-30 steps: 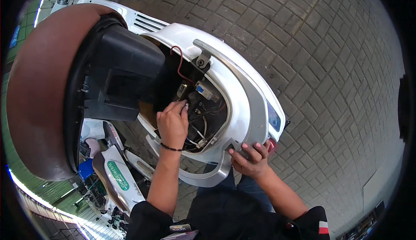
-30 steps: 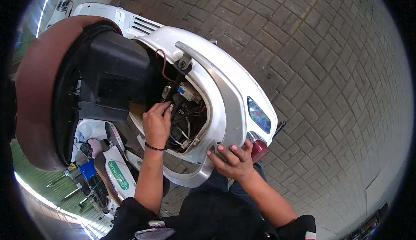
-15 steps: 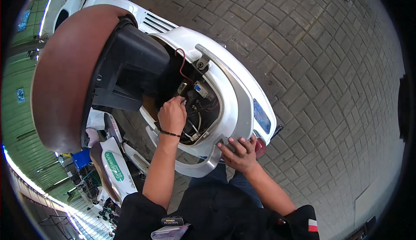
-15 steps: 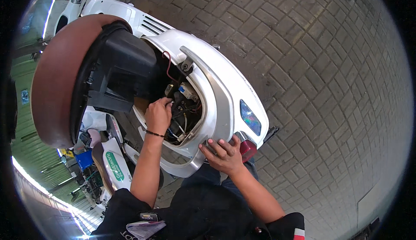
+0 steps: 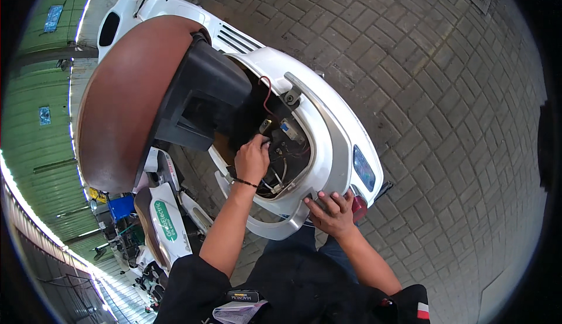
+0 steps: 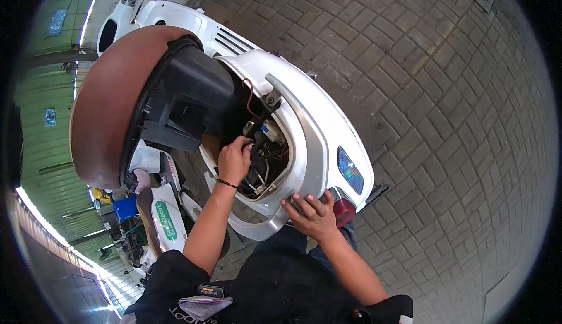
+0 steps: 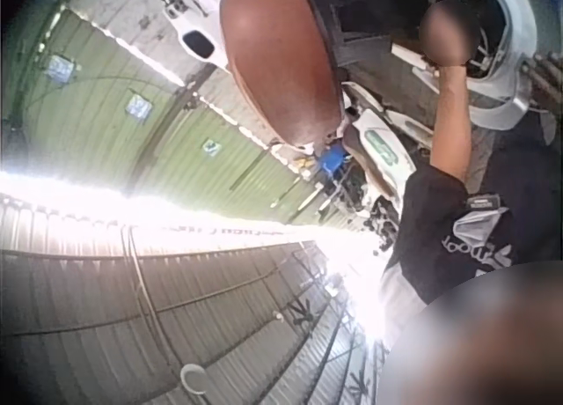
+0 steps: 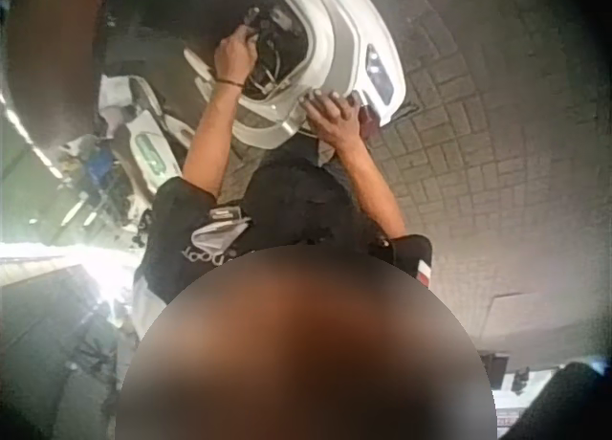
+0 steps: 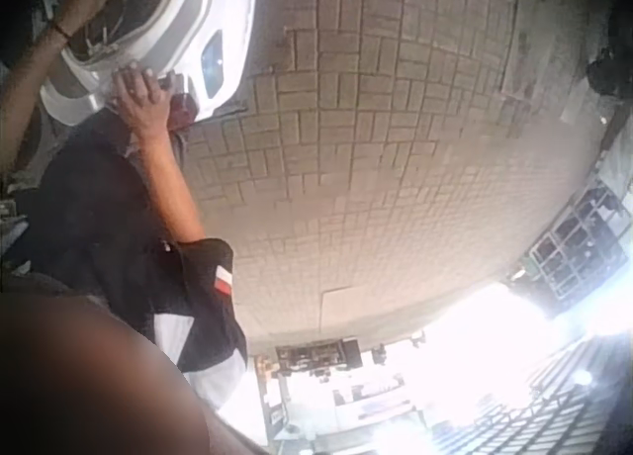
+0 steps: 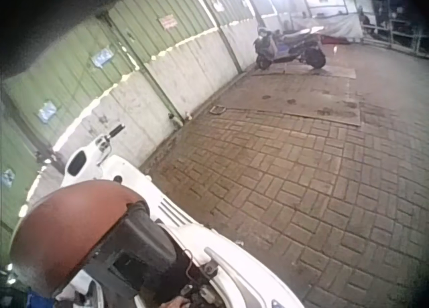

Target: The person manipulates electrical connectors and wiring inside the compartment under the seat of a white electric scooter, then closes the seat and checks the digital dashboard.

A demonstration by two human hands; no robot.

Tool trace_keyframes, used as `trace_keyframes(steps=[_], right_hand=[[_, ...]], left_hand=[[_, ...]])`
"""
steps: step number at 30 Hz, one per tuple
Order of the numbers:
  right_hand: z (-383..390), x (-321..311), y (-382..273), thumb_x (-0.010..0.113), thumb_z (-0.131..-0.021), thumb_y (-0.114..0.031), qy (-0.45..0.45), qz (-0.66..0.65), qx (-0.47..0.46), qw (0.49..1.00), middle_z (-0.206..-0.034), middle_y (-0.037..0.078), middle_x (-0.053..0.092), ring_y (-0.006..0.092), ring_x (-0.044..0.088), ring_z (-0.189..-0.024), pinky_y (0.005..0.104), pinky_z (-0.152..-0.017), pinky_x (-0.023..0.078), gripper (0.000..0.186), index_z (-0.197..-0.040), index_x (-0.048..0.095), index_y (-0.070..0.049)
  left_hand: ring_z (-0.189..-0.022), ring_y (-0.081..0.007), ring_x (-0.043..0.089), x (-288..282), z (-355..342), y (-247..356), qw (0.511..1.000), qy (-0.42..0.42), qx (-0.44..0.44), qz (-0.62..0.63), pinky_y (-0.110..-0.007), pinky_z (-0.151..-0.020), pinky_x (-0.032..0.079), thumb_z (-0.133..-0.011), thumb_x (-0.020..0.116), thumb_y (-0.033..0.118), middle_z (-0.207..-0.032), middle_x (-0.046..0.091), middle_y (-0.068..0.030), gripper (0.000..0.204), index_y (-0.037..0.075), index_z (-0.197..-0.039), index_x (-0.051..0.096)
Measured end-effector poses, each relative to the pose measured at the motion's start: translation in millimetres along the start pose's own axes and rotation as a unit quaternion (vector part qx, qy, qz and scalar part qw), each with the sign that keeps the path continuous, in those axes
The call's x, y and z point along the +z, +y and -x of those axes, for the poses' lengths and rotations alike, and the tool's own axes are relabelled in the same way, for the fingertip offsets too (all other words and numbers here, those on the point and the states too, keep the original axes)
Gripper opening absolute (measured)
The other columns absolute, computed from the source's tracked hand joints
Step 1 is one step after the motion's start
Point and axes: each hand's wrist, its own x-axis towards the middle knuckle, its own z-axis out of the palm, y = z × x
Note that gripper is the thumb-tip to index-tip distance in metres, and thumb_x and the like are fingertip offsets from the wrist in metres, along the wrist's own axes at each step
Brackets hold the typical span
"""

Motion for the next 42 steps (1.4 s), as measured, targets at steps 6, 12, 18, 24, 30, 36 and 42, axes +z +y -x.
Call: trace_keyframes(steps=[6, 12, 18, 24, 30, 36, 42], right_hand=[[0, -2, -1, 0.078, -0.08, -0.021, -0.009, -0.005, 0.013, 1.0, -0.151, -0.005, 0.038, 0.0205, 0.017, -0.152, 0.0559, -0.115, 0.03, 0.047, -0.122, 0.067, -0.038], [3, 1, 0, 0.079, -0.081, -0.023, -0.002, 0.013, 0.004, 1.0, -0.151, -0.005, 0.039, 0.0213, 0.017, -0.153, 0.0569, -0.117, 0.029, 0.046, -0.122, 0.067, -0.039], [7, 4, 1, 0.077, -0.081, -0.023, -0.002, 0.022, 0.002, 1.0, -0.153, -0.003, 0.038, 0.0225, 0.017, -0.154, 0.0586, -0.119, 0.026, 0.048, -0.124, 0.067, -0.039], [9, 5, 2, 0.076, -0.079, -0.023, -0.001, 0.024, -0.002, 1.0, -0.154, -0.002, 0.038, 0.0244, 0.018, -0.154, 0.0588, -0.12, 0.025, 0.052, -0.127, 0.066, -0.039], [11, 4, 4, 0.078, -0.077, -0.026, -0.005, 0.036, -0.005, 0.999, -0.154, -0.002, 0.038, 0.0259, 0.017, -0.154, 0.0574, -0.123, 0.02, 0.054, -0.127, 0.066, -0.04], [8, 1, 2, 0.08, -0.075, -0.027, -0.019, 0.039, 0.0, 0.999, -0.154, -0.001, 0.037, 0.0273, 0.019, -0.153, 0.0562, -0.123, 0.018, 0.057, -0.128, 0.065, -0.04], [7, -1, -1, 0.081, -0.074, -0.026, -0.023, 0.041, 0.007, 0.999, -0.154, -0.001, 0.037, 0.0272, 0.021, -0.152, 0.0559, -0.122, 0.02, 0.057, -0.127, 0.065, -0.04]], left_hand=[[-0.09, -0.0401, 0.07, 9, 7, 7, 0.998, 0.058, -0.022, 0.015, -0.05, -0.077, 0.056, -0.094, 0.063, 0.016, -0.096, 0.074, -0.0176, 0.013, 0.007, -0.102, 0.067], [-0.089, -0.0394, 0.07, 12, 9, 1, 0.997, 0.079, -0.012, 0.019, -0.049, -0.076, 0.056, -0.094, 0.063, 0.016, -0.093, 0.073, -0.0173, 0.013, 0.007, -0.103, 0.068], [-0.088, -0.0393, 0.07, 11, 8, 0, 0.995, 0.076, -0.021, 0.057, -0.048, -0.075, 0.056, -0.094, 0.065, 0.015, -0.091, 0.073, -0.018, 0.013, 0.007, -0.104, 0.07], [-0.082, -0.0376, 0.071, 22, 9, -11, 0.985, 0.115, -0.034, 0.123, -0.042, -0.069, 0.055, -0.092, 0.07, 0.014, -0.087, 0.073, -0.0186, 0.016, 0.005, -0.104, 0.073], [-0.081, -0.0326, 0.073, 11, 9, -4, 0.984, 0.065, -0.084, 0.143, -0.039, -0.072, 0.054, -0.09, 0.072, 0.016, -0.089, 0.074, -0.0182, 0.019, 0.004, -0.104, 0.075], [-0.094, -0.0365, 0.072, 6, 1, -12, 0.989, 0.022, -0.077, 0.124, -0.044, -0.084, 0.055, -0.091, 0.071, 0.02, -0.098, 0.075, -0.0161, 0.017, 0.01, -0.102, 0.078], [-0.093, -0.0343, 0.072, 12, 3, -14, 0.995, 0.043, -0.044, 0.084, -0.044, -0.085, 0.051, -0.092, 0.069, 0.018, -0.097, 0.076, -0.0154, 0.016, 0.011, -0.103, 0.078]])
